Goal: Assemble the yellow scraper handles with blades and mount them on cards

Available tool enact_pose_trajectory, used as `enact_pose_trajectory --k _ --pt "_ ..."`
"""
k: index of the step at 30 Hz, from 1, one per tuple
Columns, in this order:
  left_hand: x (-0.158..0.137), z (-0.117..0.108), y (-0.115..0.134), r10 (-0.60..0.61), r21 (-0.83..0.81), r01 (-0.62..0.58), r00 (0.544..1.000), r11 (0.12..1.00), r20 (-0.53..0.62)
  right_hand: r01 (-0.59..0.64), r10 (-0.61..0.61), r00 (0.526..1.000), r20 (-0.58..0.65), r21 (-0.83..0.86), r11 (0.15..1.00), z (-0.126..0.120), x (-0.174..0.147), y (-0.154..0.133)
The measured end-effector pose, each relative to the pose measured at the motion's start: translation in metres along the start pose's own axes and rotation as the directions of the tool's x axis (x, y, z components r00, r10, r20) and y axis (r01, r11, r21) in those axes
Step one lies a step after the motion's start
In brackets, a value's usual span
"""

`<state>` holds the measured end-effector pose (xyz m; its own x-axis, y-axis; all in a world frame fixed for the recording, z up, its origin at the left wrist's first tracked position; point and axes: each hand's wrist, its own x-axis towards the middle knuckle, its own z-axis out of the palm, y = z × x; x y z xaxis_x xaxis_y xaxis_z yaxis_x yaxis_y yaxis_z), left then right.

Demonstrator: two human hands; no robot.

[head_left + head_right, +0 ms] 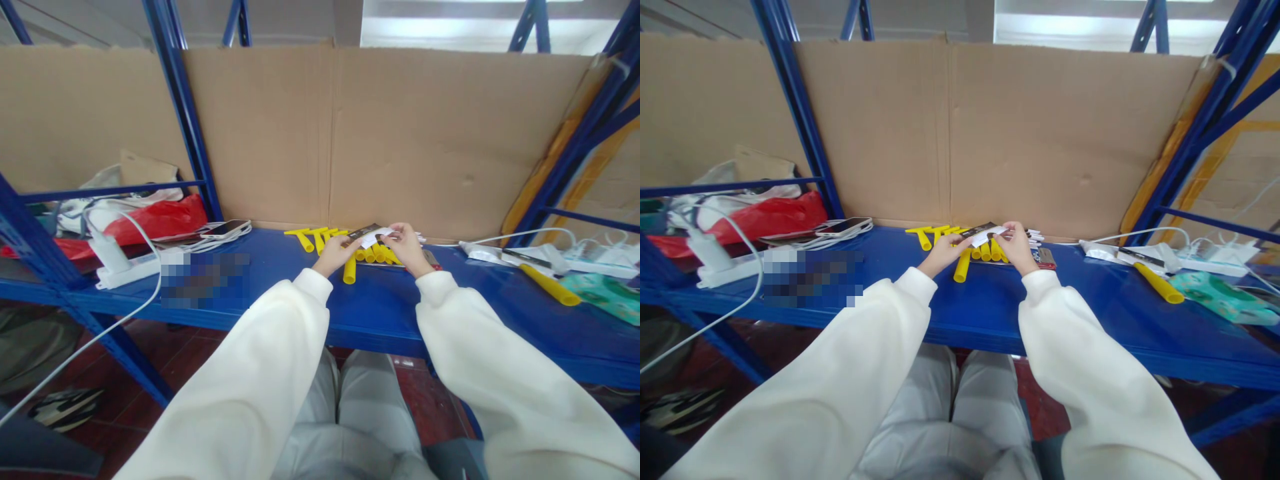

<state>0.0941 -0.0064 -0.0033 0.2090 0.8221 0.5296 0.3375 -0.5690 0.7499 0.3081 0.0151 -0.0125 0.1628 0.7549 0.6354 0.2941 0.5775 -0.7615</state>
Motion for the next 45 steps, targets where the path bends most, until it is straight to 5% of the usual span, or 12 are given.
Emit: enact_pose_trajectory --k 6,11,17,21,24,34,40,45 --pt "0.006 0.002 -0.002 -0.154 -0.362 0.102 0.981 0.926 -0.117 -0.046 0.048 0.999 -0.013 0.135 0.99 0.002 -0.008 -0.01" --pt "0.005 0.001 0.005 -0.303 -0.534 0.172 0.938 0.828 -0.167 -0.112 0.088 0.982 0.168 0.14 0.984 0.002 -0.012 -0.018" --pt "-0.001 -0.004 0.009 -0.393 -0.302 0.305 0.87 0.903 -0.297 -0.071 0.065 0.997 0.045 0.154 0.985 -0.003 -0.01 -0.017" --pt "-0.009 -0.004 0.017 -0.533 -0.084 0.527 0.839 0.846 -0.11 -0.058 0.07 0.994 -0.079 0.152 0.987 -0.008 -0.007 -0.014" --pt "-0.015 -0.004 0.025 -0.575 -0.002 0.575 0.818 0.818 0.033 -0.061 0.075 0.992 -0.103 0.125 0.99 -0.008 -0.006 -0.012" --pt "-0.014 0.001 0.026 -0.598 -0.186 0.626 0.779 0.757 0.186 -0.071 0.086 0.992 -0.093 0.157 0.985 -0.007 -0.005 -0.009" --pt "-0.007 0.0 0.02 -0.506 -0.478 0.453 0.862 0.753 0.019 -0.085 0.101 0.992 -0.073 0.198 0.977 -0.009 -0.004 -0.011" --pt "0.0 -0.003 0.01 -0.54 -0.587 0.353 0.823 0.729 -0.176 -0.095 0.096 0.995 0.004 0.196 0.976 -0.009 -0.005 -0.013"
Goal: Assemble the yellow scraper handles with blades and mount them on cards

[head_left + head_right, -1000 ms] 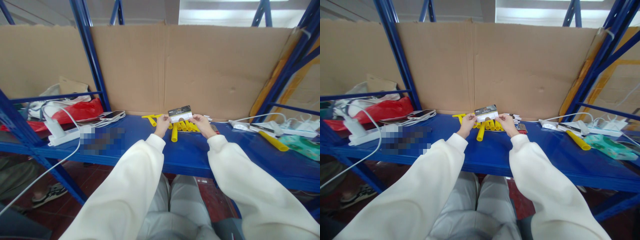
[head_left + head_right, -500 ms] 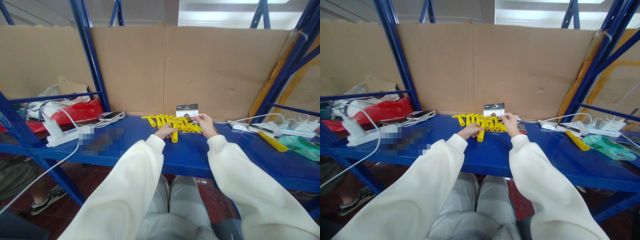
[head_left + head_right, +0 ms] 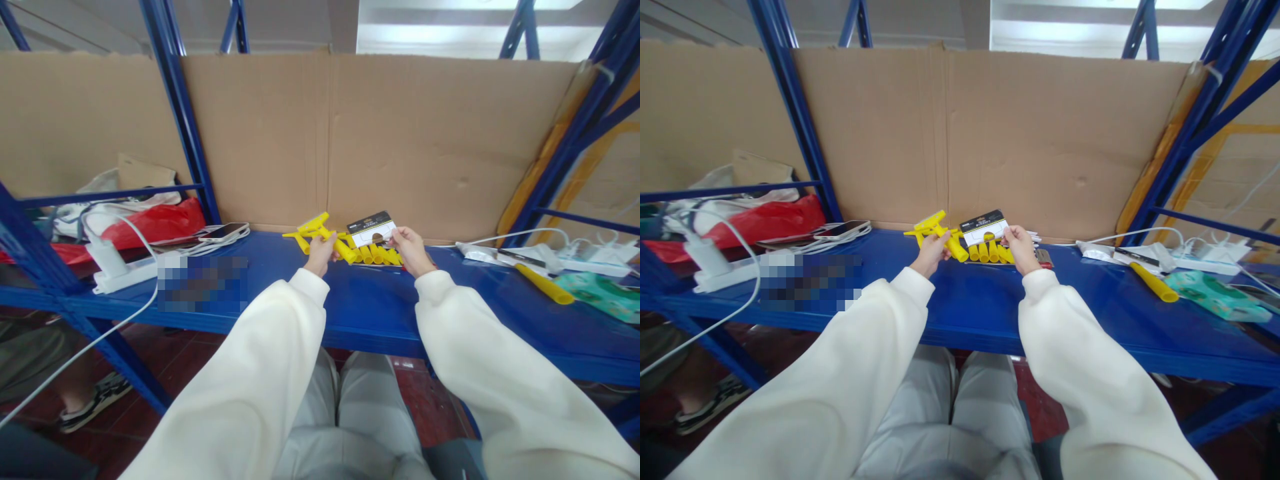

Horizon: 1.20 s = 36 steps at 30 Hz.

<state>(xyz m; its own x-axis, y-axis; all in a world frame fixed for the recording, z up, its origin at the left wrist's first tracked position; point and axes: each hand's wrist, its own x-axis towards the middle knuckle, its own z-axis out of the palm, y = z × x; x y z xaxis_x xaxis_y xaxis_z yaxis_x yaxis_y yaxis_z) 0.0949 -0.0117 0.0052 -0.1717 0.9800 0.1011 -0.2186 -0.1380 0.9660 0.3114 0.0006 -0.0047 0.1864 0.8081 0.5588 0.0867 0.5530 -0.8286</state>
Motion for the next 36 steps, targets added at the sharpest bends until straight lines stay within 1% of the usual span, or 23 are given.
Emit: enact_pose_trajectory --k 2,5,7,9,11,13,17,23,30,33,36 --pt "0.004 -0.001 -0.001 0.033 -0.051 -0.038 0.995 0.998 -0.091 0.0 0.0 1.0 0.027 -0.005 1.0 0.0 -0.001 -0.001" --pt "0.008 -0.003 -0.001 0.078 -0.133 -0.108 0.975 0.985 -0.21 -0.017 0.017 0.998 0.055 0.005 1.0 0.001 -0.001 -0.003" --pt "0.009 -0.003 -0.001 0.078 -0.17 -0.126 0.962 0.977 -0.26 -0.034 0.033 0.997 0.069 0.017 0.999 0.002 -0.002 -0.004" --pt "0.009 -0.003 0.0 0.067 -0.186 -0.121 0.959 0.975 -0.275 -0.055 0.052 0.995 0.086 0.035 0.998 0.003 -0.004 -0.005" --pt "0.008 -0.003 0.0 0.057 -0.184 -0.104 0.968 0.977 -0.244 -0.085 0.078 0.991 0.105 0.061 0.995 0.004 -0.007 -0.007" --pt "0.007 -0.002 -0.001 0.054 -0.173 -0.087 0.981 0.981 -0.184 -0.113 0.102 0.987 0.128 0.083 0.99 0.006 -0.009 -0.009" --pt "0.006 -0.002 -0.002 0.051 -0.155 -0.066 0.994 0.986 -0.101 -0.132 0.113 0.978 0.173 0.102 0.986 0.011 -0.015 -0.013" --pt "0.005 -0.002 -0.001 -0.025 -0.147 0.029 0.999 0.989 0.032 -0.17 0.142 0.959 0.244 0.095 0.981 0.018 -0.023 -0.017" --pt "-0.002 0.004 -0.001 -0.039 -0.237 0.063 0.993 0.969 0.108 -0.191 0.162 0.953 0.258 0.091 0.977 0.024 -0.027 -0.016" --pt "-0.002 0.005 0.0 -0.082 -0.236 0.11 0.989 0.965 0.124 -0.202 0.173 0.951 0.255 0.092 0.975 0.024 -0.027 -0.015" --pt "0.001 0.005 -0.001 -0.092 -0.216 0.119 0.987 0.969 0.131 -0.204 0.173 0.952 0.252 0.103 0.974 0.024 -0.027 -0.015"
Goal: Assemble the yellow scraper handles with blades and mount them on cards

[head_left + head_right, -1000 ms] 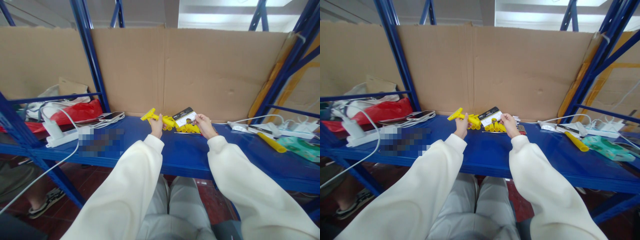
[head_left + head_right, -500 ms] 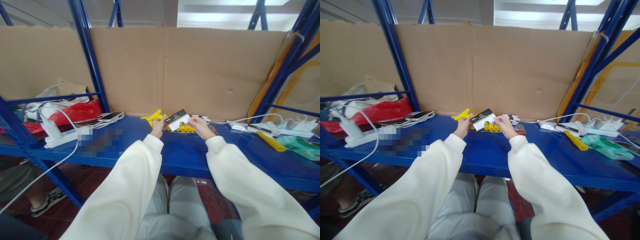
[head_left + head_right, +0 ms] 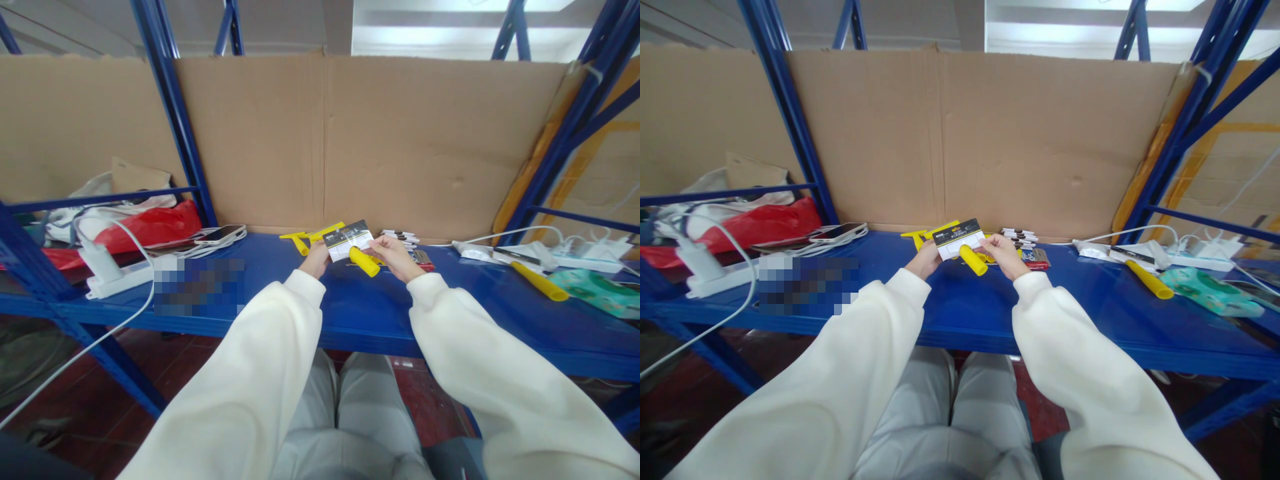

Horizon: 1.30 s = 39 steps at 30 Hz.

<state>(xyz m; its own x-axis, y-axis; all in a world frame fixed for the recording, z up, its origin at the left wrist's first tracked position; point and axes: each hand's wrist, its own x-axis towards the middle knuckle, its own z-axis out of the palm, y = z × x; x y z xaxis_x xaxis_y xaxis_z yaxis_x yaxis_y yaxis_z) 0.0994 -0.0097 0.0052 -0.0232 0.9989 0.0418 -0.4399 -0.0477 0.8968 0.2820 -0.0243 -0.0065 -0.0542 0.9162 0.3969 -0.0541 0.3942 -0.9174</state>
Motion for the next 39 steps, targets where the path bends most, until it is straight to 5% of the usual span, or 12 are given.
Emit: enact_pose_trajectory --k 7,27,33,39 --pt "0.005 -0.002 -0.003 0.016 0.091 -0.013 1.0 0.996 -0.024 0.006 -0.005 1.0 -0.02 0.019 1.0 -0.001 0.002 0.001" --pt "-0.012 0.007 0.011 -0.071 0.181 0.041 0.984 0.983 0.164 0.038 -0.033 0.982 -0.184 0.02 0.999 -0.004 0.007 0.011" --pt "-0.006 0.002 0.0 0.043 0.249 -0.064 0.995 0.966 0.088 -0.004 0.015 0.988 -0.155 0.065 0.998 0.001 0.004 0.009" --pt "-0.007 0.002 0.001 0.002 0.165 -0.011 0.998 0.986 0.057 0.04 -0.027 0.989 -0.146 0.086 0.995 0.004 0.003 0.01"
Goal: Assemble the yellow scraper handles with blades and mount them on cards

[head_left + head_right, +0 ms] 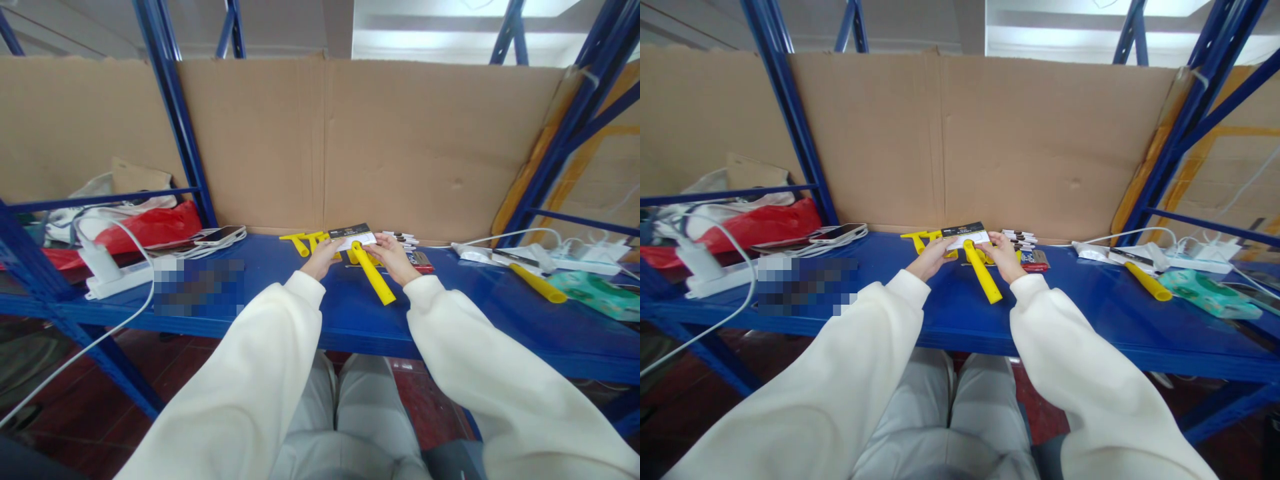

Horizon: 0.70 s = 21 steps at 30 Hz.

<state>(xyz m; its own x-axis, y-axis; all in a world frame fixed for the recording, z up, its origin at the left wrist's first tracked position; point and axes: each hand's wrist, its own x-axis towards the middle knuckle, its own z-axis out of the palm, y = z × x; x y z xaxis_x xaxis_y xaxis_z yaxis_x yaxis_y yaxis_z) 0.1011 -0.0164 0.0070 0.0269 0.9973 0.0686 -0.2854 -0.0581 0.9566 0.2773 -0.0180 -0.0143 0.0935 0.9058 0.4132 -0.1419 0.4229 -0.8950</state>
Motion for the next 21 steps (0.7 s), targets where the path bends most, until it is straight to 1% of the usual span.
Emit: enact_pose_trajectory --k 4,7,9,11,12,14,17,19,21 --pt "-0.003 0.002 0.004 0.013 -0.138 -0.011 1.0 0.99 0.016 0.066 -0.063 0.998 0.031 -0.113 0.991 0.003 -0.001 0.002" --pt "-0.005 0.003 0.005 0.018 -0.169 -0.021 1.0 0.985 -0.018 0.111 -0.091 0.991 0.101 -0.22 0.969 0.005 -0.004 0.003" --pt "-0.006 0.002 0.005 0.019 -0.151 -0.023 0.999 0.988 -0.027 0.19 -0.151 0.979 0.139 -0.325 0.926 0.006 -0.006 0.002" --pt "-0.007 0.002 0.004 0.033 -0.113 -0.035 0.999 0.993 -0.018 0.269 -0.219 0.962 0.162 -0.444 0.855 0.006 -0.009 0.002" --pt "-0.007 0.002 0.003 0.039 -0.089 -0.04 0.999 0.995 -0.014 0.29 -0.228 0.956 0.182 -0.496 0.819 0.006 -0.01 0.002" --pt "-0.007 0.001 0.001 0.049 -0.034 -0.05 0.999 0.998 -0.011 0.285 -0.175 0.955 0.241 -0.566 0.774 0.006 -0.012 0.002" --pt "-0.004 -0.001 -0.001 0.067 0.081 -0.061 0.995 0.995 -0.072 0.25 -0.058 0.946 0.319 -0.601 0.759 0.006 -0.016 0.001" --pt "-0.002 -0.002 -0.002 0.116 0.173 -0.091 0.983 0.981 -0.142 0.255 -0.03 0.934 0.355 -0.607 0.753 0.008 -0.018 -0.001" --pt "0.0 -0.003 -0.003 0.174 0.236 -0.129 0.967 0.963 -0.185 0.284 -0.024 0.918 0.397 -0.612 0.738 0.01 -0.02 -0.004"
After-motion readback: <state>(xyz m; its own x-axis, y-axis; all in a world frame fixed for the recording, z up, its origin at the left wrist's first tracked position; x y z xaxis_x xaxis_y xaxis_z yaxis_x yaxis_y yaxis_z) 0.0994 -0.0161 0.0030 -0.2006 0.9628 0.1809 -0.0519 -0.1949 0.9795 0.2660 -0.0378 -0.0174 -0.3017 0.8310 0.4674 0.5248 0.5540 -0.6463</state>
